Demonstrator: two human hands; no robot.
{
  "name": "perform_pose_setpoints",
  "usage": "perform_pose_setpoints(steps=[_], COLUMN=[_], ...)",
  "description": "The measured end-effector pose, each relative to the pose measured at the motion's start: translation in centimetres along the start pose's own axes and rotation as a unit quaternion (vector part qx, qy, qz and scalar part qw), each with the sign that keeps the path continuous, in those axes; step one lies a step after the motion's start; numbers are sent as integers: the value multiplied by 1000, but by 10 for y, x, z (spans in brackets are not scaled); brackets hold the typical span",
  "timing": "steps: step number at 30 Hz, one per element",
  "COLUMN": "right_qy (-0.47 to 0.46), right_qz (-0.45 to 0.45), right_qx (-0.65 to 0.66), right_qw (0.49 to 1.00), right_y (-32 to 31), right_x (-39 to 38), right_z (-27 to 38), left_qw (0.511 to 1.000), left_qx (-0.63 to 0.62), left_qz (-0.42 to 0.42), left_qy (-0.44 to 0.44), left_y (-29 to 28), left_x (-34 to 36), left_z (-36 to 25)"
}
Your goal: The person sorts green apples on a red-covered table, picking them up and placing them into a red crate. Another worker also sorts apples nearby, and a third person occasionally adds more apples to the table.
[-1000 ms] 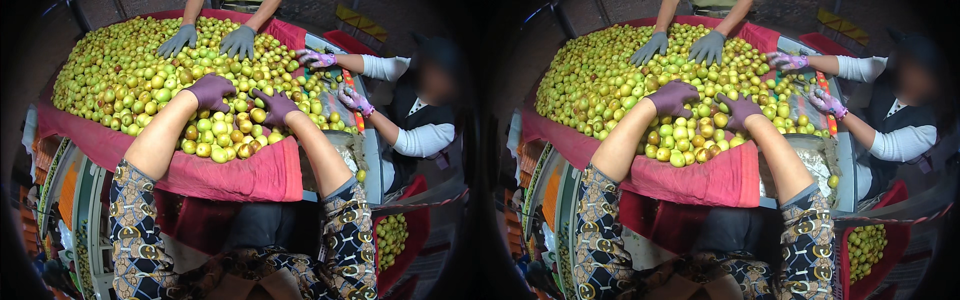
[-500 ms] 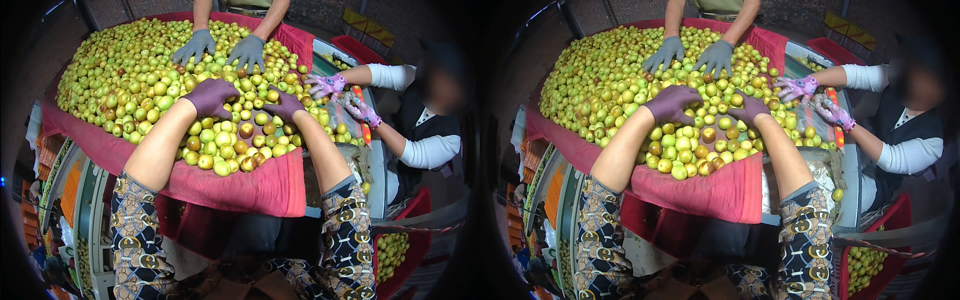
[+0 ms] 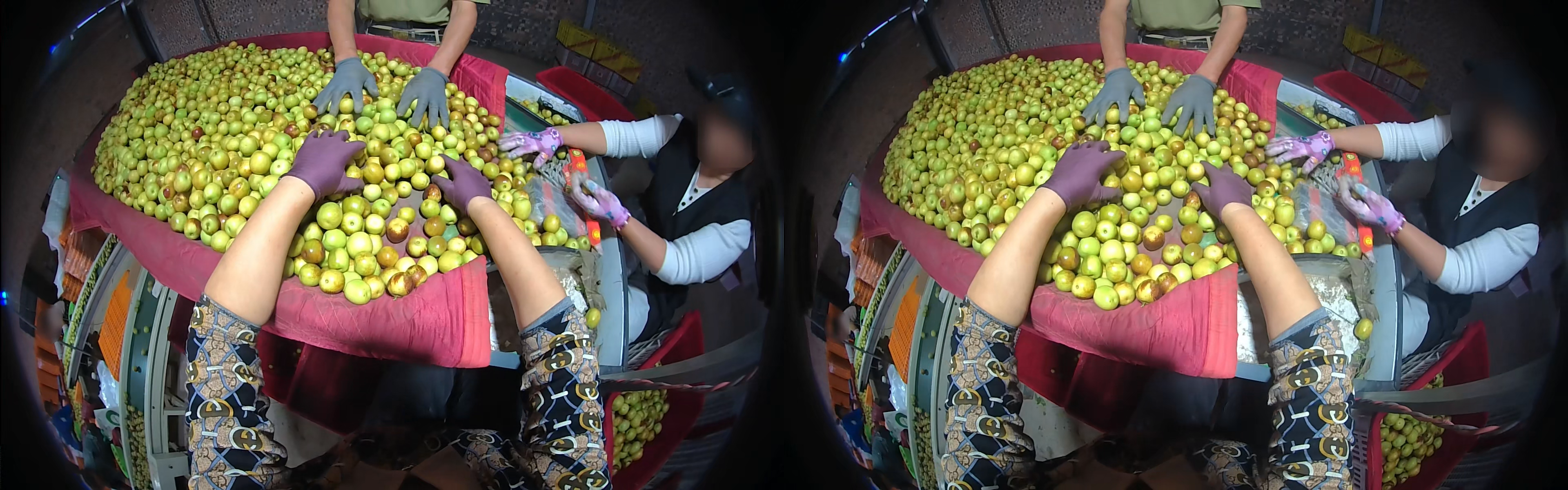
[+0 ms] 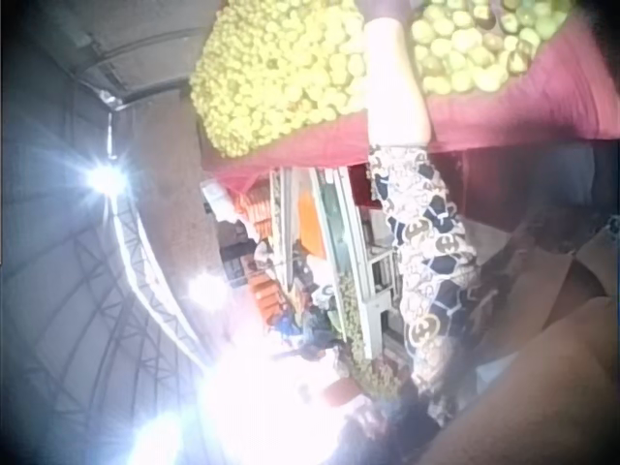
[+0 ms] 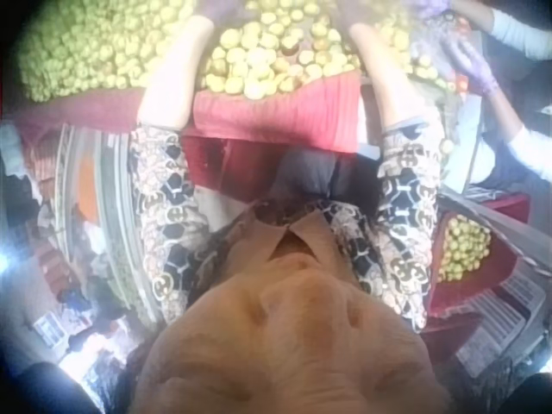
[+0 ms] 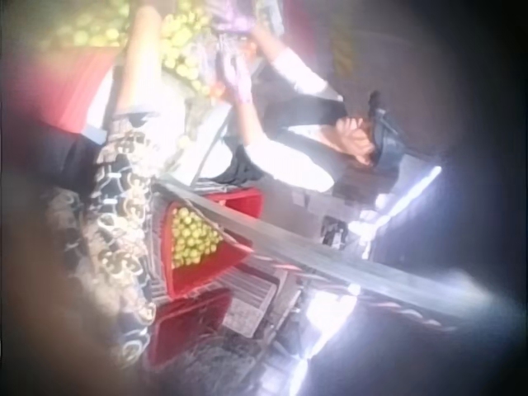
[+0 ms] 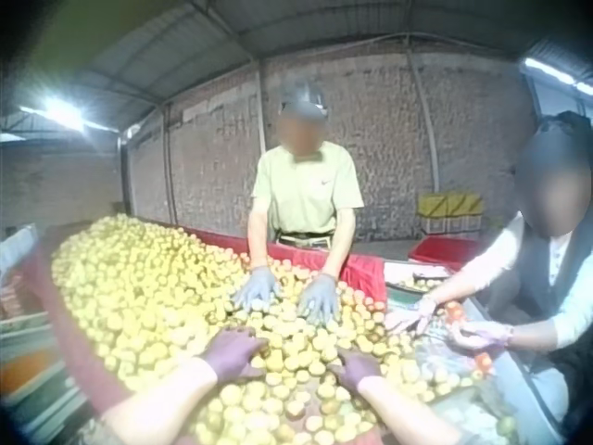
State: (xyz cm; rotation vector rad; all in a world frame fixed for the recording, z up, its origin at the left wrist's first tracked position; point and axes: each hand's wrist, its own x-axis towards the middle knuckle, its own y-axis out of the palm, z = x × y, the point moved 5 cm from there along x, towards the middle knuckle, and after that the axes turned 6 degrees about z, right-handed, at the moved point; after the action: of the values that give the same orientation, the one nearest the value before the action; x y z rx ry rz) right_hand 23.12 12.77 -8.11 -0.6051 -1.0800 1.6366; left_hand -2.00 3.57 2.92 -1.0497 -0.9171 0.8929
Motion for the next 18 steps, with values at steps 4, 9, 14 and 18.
perform_pose_setpoints(steps=[4,9,14,18], right_qy=[-42,-153,-247,-272], right_qz=[-12,5,-13,6], right_qx=[22,95,73,-3], right_qw=[999,984,966,962], right_y=[-3,-11,-17,0], right_x=[-9,-19,-25,-14], right_z=[10,32,58,73], left_qw=[997,992,999,986], left_qx=[-1,16,-26,-40], left_qz=[8,-4,-36,120], left_qy=[-75,-123,-1,109], left_y=[-3,6,-2,8], left_x=[0,-2,4,7], left_z=[11,29,4,-23])
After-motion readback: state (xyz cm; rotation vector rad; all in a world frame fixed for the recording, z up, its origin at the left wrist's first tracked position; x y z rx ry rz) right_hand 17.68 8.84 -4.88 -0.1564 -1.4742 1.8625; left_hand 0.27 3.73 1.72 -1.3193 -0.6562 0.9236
